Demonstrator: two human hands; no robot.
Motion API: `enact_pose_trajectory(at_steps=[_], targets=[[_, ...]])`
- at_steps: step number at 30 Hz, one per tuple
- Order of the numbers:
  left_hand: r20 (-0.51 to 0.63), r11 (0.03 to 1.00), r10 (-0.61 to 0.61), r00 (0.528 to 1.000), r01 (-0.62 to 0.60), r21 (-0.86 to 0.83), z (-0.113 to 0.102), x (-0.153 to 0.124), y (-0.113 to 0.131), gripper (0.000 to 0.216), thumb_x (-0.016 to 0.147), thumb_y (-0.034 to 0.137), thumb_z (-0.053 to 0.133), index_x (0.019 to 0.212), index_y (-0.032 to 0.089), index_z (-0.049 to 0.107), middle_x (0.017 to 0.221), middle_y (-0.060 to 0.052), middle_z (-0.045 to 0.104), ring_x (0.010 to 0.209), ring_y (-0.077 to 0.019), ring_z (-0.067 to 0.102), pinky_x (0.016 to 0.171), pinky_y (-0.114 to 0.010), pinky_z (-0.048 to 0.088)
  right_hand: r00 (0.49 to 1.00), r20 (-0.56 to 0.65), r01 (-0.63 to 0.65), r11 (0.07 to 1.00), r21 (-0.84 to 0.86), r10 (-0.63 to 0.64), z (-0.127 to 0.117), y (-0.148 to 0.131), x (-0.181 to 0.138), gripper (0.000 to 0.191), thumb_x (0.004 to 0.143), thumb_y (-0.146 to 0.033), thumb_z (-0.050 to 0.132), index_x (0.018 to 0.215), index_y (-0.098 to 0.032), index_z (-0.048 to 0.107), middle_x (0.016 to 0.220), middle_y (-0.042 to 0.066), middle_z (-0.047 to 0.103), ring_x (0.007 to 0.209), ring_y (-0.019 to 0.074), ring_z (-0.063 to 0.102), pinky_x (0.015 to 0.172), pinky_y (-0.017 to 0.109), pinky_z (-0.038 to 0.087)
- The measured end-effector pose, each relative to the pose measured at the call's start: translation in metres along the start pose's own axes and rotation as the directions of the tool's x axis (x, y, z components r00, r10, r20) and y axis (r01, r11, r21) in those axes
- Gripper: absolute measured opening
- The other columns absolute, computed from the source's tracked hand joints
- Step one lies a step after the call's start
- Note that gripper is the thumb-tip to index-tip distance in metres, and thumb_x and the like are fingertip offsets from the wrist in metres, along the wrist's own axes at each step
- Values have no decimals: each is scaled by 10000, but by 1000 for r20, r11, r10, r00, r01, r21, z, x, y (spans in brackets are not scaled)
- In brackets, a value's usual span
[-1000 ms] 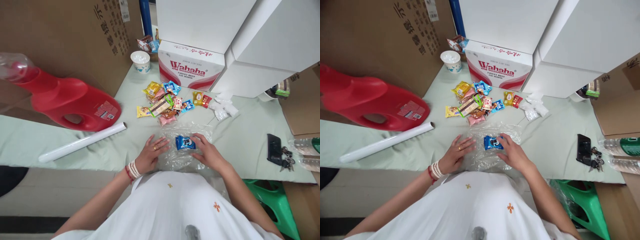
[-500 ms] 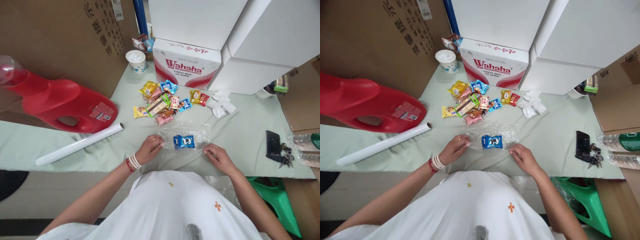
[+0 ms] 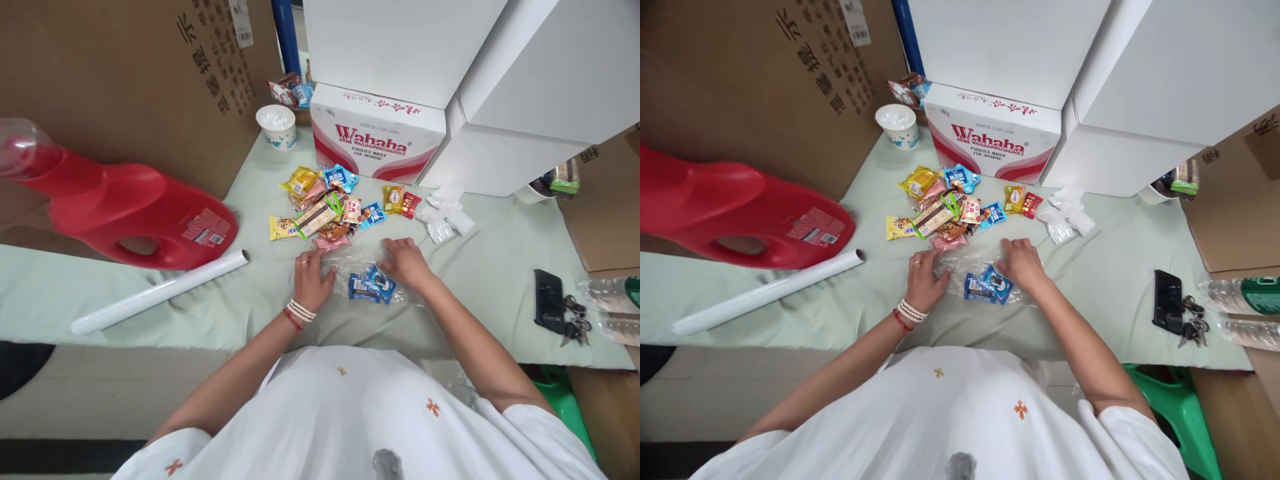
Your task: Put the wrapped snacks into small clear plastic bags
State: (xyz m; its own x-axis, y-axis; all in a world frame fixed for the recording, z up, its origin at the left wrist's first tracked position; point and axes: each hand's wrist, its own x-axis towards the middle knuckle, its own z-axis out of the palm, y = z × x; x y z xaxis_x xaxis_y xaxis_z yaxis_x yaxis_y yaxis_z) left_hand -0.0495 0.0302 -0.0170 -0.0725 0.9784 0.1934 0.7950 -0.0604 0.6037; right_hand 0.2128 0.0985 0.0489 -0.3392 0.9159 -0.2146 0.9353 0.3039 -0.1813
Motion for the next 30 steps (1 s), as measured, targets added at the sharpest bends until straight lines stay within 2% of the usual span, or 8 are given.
enact_pose_trajectory(at_steps=[4,7,12,15,18,22,25,30], targets=[[54,998,-53,997,55,-29,1,0,4,777,851,351,665,1547,158,378,1249,-153,665,1103,-325,623,945,-467,487,993,108,-51,995,89,41,10,-6,11,358,915,-201,630,1259,-159,723,971,128,738,1055,297,589,881,344,436],[115,995,-99,988,100,-5,1,1,6,815,833,319,676,1570,174,361,1092,-94,710,977,-290,663,888,-421,474,989,2,144,957,253,-149,11,-6,-3,320,965,-146,526,1160,-196,775,920,91,717,938,234,601,870,322,444],[211,998,-47,976,55,-35,2,3,1,335,856,245,629,1174,216,730,816,-36,674,847,-244,636,874,-410,459,839,-105,543,811,218,-534,20,-14,-54,328,1040,-287,513,1261,-304,755,875,85,614,859,231,516,805,334,450],[145,995,-32,989,45,-86,-5,2,-8,145,812,223,662,891,224,784,918,-69,673,957,-259,614,917,-429,476,867,-77,496,843,206,-492,36,-15,-77,388,1056,-236,476,1351,-347,702,1012,84,617,893,221,520,836,324,464],[77,988,-18,997,29,-152,-22,-4,-13,119,789,245,693,865,215,780,1054,-86,662,1059,-272,605,977,-448,490,893,-84,448,854,266,-442,50,-12,-85,443,1055,-177,439,1383,-350,681,1101,83,609,961,222,530,863,320,475],[292,916,-20,956,135,-378,-42,-16,9,159,869,258,604,957,205,726,791,-13,664,709,-173,630,710,-315,531,892,-105,451,842,295,-440,55,-16,-79,465,1036,-118,424,1335,-322,716,1084,82,603,952,223,512,858,331,475],[438,821,36,898,223,-525,-33,-16,40,189,930,289,569,1023,201,708,734,11,686,622,-155,636,634,-284,529,876,-127,481,825,297,-466,52,-24,-75,434,1018,-110,444,1286,-289,735,1142,95,615,978,232,512,905,372,489],[379,936,171,910,-30,-350,3,-6,72,341,898,90,501,1064,209,773,1058,-77,763,987,-221,691,922,-379,561,857,-264,515,707,484,-443,54,-22,-80,377,1044,-216,452,1343,-258,678,1330,131,621,1186,255,574,1023,443,504]])
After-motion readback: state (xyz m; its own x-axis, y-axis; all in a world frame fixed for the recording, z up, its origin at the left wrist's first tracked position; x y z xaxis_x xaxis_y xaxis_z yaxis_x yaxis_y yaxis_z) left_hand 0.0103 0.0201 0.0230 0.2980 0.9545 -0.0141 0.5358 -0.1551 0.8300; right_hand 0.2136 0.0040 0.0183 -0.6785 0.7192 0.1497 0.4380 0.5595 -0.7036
